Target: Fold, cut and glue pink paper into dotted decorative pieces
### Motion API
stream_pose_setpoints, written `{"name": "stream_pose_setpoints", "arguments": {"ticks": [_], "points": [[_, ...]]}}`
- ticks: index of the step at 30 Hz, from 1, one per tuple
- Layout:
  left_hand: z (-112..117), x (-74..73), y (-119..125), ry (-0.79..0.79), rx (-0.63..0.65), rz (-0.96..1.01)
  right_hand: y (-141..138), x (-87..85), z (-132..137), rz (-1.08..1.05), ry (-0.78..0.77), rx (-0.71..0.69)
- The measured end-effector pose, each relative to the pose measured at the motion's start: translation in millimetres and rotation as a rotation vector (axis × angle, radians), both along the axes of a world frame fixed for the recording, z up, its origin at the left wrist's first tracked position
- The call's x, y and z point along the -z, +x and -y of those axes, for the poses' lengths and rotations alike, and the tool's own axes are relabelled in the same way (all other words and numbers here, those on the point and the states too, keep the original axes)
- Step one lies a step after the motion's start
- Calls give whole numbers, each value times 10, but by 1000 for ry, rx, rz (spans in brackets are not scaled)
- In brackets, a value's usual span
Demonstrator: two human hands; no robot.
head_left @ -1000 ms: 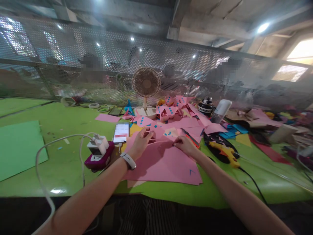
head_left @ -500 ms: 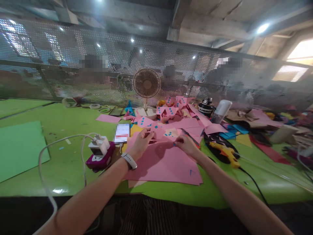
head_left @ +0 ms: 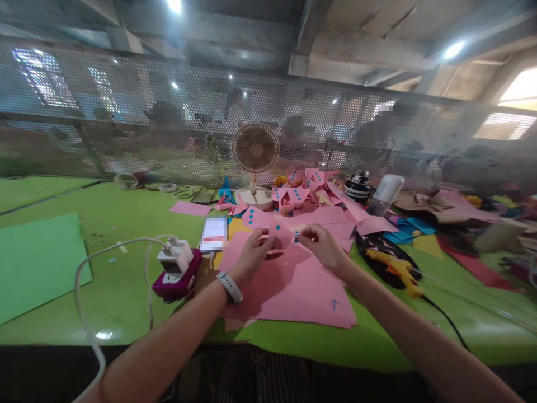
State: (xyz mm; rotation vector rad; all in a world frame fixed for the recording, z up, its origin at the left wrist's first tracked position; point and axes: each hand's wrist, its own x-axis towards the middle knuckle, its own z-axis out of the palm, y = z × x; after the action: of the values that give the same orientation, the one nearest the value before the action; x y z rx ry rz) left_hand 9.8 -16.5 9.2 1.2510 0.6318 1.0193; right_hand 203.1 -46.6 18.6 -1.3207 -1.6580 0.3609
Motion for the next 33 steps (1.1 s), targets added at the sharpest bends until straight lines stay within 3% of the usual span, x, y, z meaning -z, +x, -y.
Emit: {"name": "stream_pose_setpoints", "arguments": {"ticks": [6,19,33], "points": [[48,-6,3,-16,10,42,-287,-45,-79,126,193,52],[135,-70,46,-14,44,30,-294,40,-138,13,145,58],[145,-89,42,-15,70,14,-289,15,-115,4,129,15]]}}
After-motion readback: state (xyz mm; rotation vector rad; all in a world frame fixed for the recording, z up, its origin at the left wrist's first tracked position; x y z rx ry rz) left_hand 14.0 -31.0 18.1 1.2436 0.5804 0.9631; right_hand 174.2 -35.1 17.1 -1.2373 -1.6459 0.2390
